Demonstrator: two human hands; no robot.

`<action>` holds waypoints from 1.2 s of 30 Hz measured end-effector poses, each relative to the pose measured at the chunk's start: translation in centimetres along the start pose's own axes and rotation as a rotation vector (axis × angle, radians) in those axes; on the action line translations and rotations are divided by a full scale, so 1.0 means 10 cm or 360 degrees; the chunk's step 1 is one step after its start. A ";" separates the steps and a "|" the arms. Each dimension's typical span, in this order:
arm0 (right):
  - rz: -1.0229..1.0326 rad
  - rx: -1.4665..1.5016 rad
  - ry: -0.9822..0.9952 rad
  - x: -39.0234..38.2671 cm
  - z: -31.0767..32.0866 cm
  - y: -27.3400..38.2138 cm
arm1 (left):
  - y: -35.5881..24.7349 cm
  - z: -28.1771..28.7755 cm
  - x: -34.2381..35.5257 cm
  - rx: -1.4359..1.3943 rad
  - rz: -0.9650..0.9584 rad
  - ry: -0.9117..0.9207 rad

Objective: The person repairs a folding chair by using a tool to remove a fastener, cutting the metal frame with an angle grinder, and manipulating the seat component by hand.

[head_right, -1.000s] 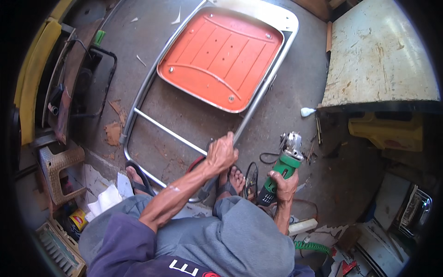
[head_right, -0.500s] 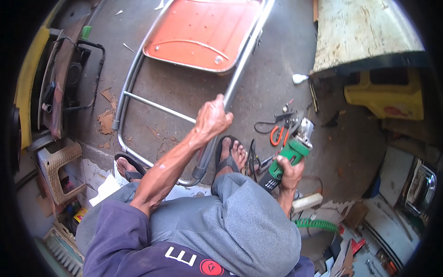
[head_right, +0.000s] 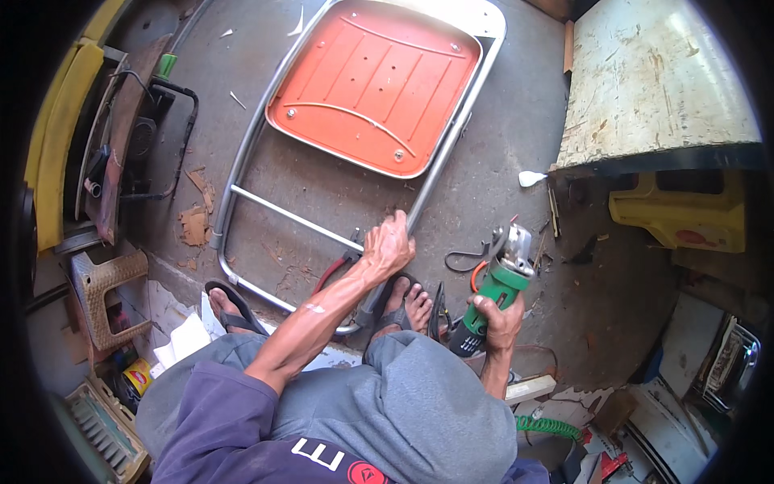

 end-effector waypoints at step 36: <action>0.2150 -0.2494 0.1226 2.48 -1.84 1.62 | 0.62 1.06 1.50 0.0535 -0.0241 -0.0827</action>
Point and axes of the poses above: each hand's wrist, its own x-axis towards the middle knuckle, its own z-axis out of the back of the hand, y = z × x, the point moved 2 cm from there along x, towards the middle knuckle, and after that the axes turned 3 degrees about -y, right-handed, at the moved point
